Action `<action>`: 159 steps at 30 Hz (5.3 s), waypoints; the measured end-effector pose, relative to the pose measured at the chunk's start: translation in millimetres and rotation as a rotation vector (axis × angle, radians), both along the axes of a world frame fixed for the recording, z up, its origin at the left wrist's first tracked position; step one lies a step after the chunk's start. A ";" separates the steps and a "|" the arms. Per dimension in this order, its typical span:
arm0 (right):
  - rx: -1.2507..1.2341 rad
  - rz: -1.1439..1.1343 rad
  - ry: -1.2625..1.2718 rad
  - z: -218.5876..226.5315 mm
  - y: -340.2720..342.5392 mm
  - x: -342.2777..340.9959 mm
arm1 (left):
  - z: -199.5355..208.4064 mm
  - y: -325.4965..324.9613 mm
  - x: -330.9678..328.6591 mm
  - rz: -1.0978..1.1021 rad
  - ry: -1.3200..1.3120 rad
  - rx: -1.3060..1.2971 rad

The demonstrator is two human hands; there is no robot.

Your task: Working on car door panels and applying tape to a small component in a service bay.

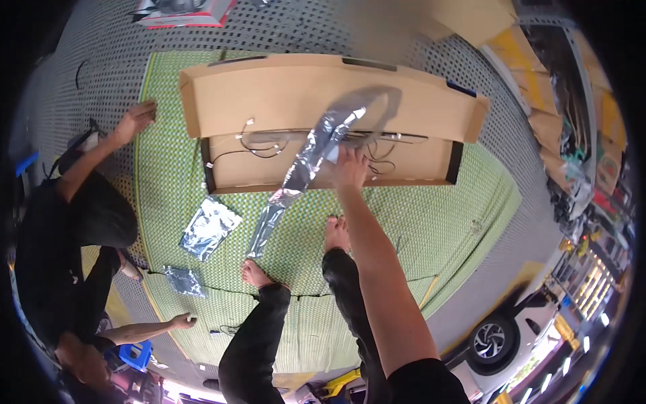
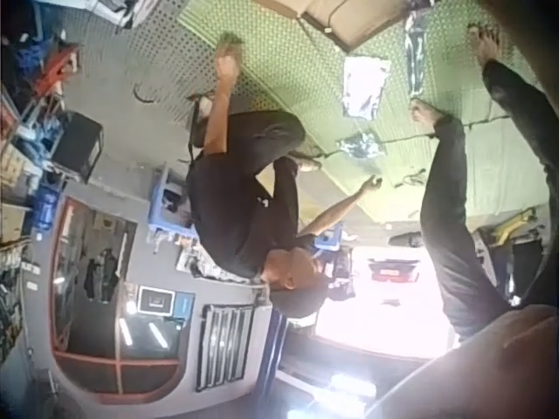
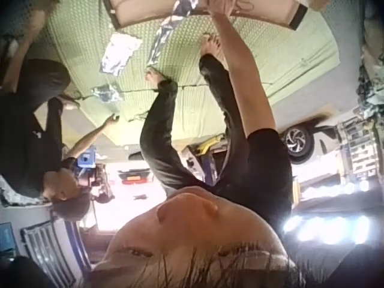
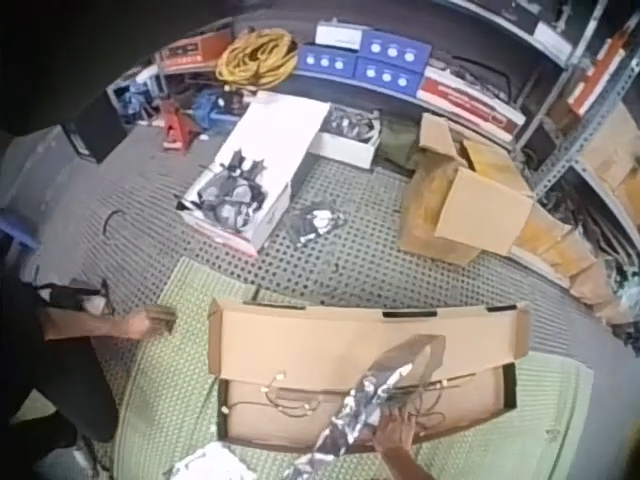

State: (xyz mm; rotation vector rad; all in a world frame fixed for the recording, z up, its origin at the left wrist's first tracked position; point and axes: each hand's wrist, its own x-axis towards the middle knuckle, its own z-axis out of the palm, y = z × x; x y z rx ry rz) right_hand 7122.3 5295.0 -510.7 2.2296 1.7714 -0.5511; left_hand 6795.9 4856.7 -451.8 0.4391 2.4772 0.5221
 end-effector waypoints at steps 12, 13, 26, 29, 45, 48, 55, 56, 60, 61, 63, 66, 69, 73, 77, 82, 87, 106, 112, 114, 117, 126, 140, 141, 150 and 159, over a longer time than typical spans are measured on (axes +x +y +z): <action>0.063 0.520 -0.299 -2.3 -4.2 0.2 | -124.3 69.9 22.7 -0.053 -0.160 -0.479; -0.011 0.513 -0.367 -1.0 -10.6 10.3 | -126.3 66.2 35.0 -0.036 -0.174 -0.474; 0.135 0.284 -0.159 13.5 -11.6 -14.8 | -114.3 77.4 57.0 -0.428 0.473 -0.344; 0.139 0.487 -0.188 18.6 -21.7 -0.9 | -111.4 77.5 66.3 -0.355 0.374 -0.354; -0.705 0.319 0.977 434.8 -196.9 -83.2 | 156.7 12.8 17.8 0.019 0.479 0.021; -0.488 0.817 0.964 473.9 -160.8 -106.8 | 246.4 -32.3 1.2 0.269 0.451 0.005; -0.065 0.864 0.529 538.8 -123.0 -139.4 | 367.8 -185.9 118.3 0.711 0.140 0.038; -0.001 0.911 0.534 527.5 -120.4 -142.0 | 386.9 -199.8 108.4 0.773 0.100 0.049; -0.158 0.839 0.339 498.6 -181.8 -180.7 | 440.2 -357.1 162.9 0.991 -0.111 0.055; -0.209 0.853 0.194 498.6 -194.9 -193.0 | 458.6 -390.8 187.1 1.026 -0.201 0.067; -0.252 0.981 0.276 487.5 -277.6 -222.7 | 497.3 -464.8 204.0 1.095 -0.366 0.062; -0.433 1.243 0.157 559.9 -456.5 -337.5 | 520.5 -537.6 123.5 1.322 -0.299 0.085; -0.448 1.394 0.226 587.9 -581.8 -458.8 | 518.7 -596.0 9.2 1.526 -0.132 0.265; -0.495 1.341 0.466 560.0 -689.0 -617.6 | 509.4 -664.1 -142.1 1.416 -0.094 0.448; -0.476 1.307 0.537 545.6 -776.5 -782.8 | 532.6 -714.5 -289.6 1.444 -0.129 0.508; -0.523 1.417 0.536 598.2 -943.2 -997.4 | 605.8 -788.0 -473.3 1.547 -0.049 0.811; -0.770 1.779 0.931 685.1 -1166.4 -1174.9 | 670.2 -873.6 -698.9 1.548 -0.234 1.238; -0.701 1.488 0.526 386.8 -1482.9 -1832.8 | 555.7 -1322.4 -1207.4 1.598 0.290 0.518; -0.473 1.383 -0.008 112.5 -1575.9 -1979.8 | 487.6 -1328.2 -1268.4 1.055 -0.106 -0.374; -0.337 1.558 0.188 52.8 -1582.6 -1987.1 | 442.6 -1333.0 -1265.4 1.056 -0.272 -0.348; -0.425 1.577 0.072 5.6 -1624.6 -1971.1 | 405.3 -1363.9 -1280.8 1.039 -0.362 -0.394; -0.437 1.754 0.410 17.4 -1641.9 -1899.7 | 411.9 -1379.2 -1320.5 1.071 -0.513 -0.345; -0.234 1.696 -0.231 11.3 -1671.4 -1865.7 | 409.6 -1424.4 -1343.1 1.078 -0.586 -0.249; -0.315 1.708 -0.159 13.0 -1665.7 -1865.0 | 410.9 -1425.6 -1343.8 1.084 -0.591 -0.242; -0.548 1.568 0.211 35.9 -1645.2 -1884.0 | 417.1 -1441.6 -1344.8 1.142 -0.607 -0.162; -0.302 2.259 0.362 -4.8 -1720.6 -1930.3 | 412.3 -1439.9 -1333.9 1.176 -0.686 -0.118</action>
